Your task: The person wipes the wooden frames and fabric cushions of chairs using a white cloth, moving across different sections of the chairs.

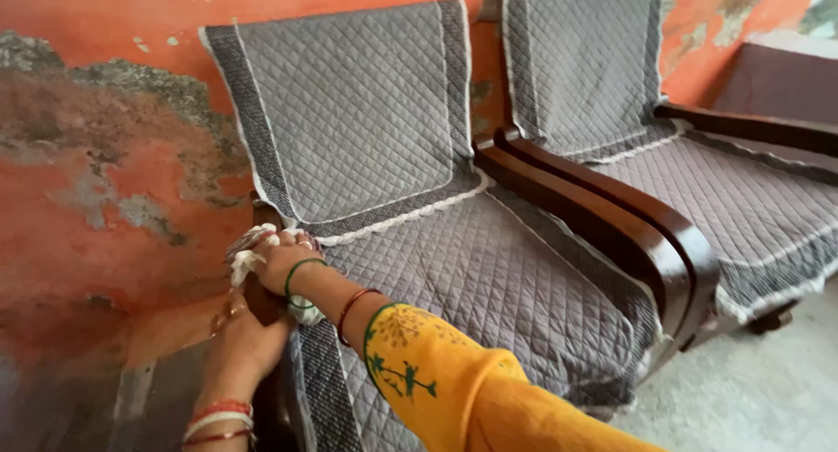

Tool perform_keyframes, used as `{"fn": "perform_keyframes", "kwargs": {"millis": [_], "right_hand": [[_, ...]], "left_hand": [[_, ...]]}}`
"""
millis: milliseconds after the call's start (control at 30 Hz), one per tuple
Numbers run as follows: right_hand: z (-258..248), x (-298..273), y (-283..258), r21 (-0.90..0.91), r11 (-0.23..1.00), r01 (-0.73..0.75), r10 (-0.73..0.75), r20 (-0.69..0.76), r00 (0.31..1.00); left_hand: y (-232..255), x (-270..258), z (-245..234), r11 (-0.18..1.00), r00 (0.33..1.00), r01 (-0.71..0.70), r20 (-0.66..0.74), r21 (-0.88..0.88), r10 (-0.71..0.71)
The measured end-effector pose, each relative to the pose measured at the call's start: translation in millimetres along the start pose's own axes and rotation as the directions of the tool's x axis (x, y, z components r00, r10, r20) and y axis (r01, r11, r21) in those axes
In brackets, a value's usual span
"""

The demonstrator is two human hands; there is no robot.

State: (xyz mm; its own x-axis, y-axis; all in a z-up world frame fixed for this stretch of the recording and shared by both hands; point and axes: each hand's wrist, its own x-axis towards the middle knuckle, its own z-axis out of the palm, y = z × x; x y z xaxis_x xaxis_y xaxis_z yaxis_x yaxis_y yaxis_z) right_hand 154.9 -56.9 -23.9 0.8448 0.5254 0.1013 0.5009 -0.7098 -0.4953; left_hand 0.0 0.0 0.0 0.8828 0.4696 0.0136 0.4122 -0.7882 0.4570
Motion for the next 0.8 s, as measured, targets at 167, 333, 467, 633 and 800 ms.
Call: {"fn": "perform_keyframes", "kwargs": {"millis": [167,333,467,633,800], "right_hand": [[0,17,-1,-0.077,0.99,0.115,-0.123,-0.096,0.988],[-6,-33,14,0.001,0.851,0.526,-0.515,-0.199,0.834],[-7,-80,23,0.16,0.676,0.719,-0.672,-0.265,0.691],[-4,-76,18,0.254,0.66,0.708,-0.646,-0.29,0.706],[4,-33,19,0.414,0.726,0.55,-0.556,-0.118,0.823]], "left_hand": [[10,-14,-9,1.0,0.999,0.01,-0.031,0.022,-0.009],[10,-24,-10,0.995,0.979,-0.077,-0.195,-0.071,0.062],[10,-29,-10,0.974,0.929,-0.222,-0.312,-0.045,0.198],[11,-26,-12,0.984,0.973,-0.147,-0.193,-0.096,0.127],[8,-11,-13,1.0,1.0,-0.011,0.013,0.022,0.011]]}}
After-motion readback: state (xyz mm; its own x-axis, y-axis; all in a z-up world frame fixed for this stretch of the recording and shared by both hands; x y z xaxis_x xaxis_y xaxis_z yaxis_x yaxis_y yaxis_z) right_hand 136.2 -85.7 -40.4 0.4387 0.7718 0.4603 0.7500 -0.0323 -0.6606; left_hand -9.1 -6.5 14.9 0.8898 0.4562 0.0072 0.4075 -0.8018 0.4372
